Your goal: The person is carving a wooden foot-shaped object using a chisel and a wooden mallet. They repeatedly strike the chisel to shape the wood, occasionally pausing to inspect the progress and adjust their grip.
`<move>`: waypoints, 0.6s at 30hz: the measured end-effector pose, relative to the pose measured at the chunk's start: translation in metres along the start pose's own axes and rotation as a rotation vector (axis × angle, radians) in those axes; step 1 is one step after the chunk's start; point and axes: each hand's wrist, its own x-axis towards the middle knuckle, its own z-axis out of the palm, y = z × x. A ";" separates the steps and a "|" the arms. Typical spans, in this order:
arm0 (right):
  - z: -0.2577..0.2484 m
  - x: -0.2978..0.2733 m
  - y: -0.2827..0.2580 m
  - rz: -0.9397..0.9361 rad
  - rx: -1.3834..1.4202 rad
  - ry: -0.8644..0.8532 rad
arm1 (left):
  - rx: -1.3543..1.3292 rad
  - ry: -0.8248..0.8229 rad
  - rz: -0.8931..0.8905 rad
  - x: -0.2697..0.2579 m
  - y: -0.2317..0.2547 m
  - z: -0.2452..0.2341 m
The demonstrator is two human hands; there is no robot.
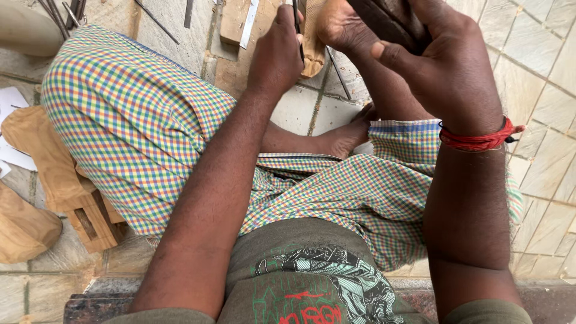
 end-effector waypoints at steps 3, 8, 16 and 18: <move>-0.009 -0.011 -0.005 0.040 0.086 -0.006 | -0.064 -0.036 -0.048 0.001 -0.006 0.005; -0.024 -0.029 -0.020 0.181 0.003 0.051 | -0.014 0.002 0.060 0.002 -0.011 0.004; -0.007 -0.048 -0.001 0.229 0.306 0.136 | 0.053 -0.024 0.006 0.008 -0.017 -0.011; 0.000 -0.040 0.007 0.206 0.339 0.143 | 0.008 -0.040 -0.069 0.010 -0.022 -0.015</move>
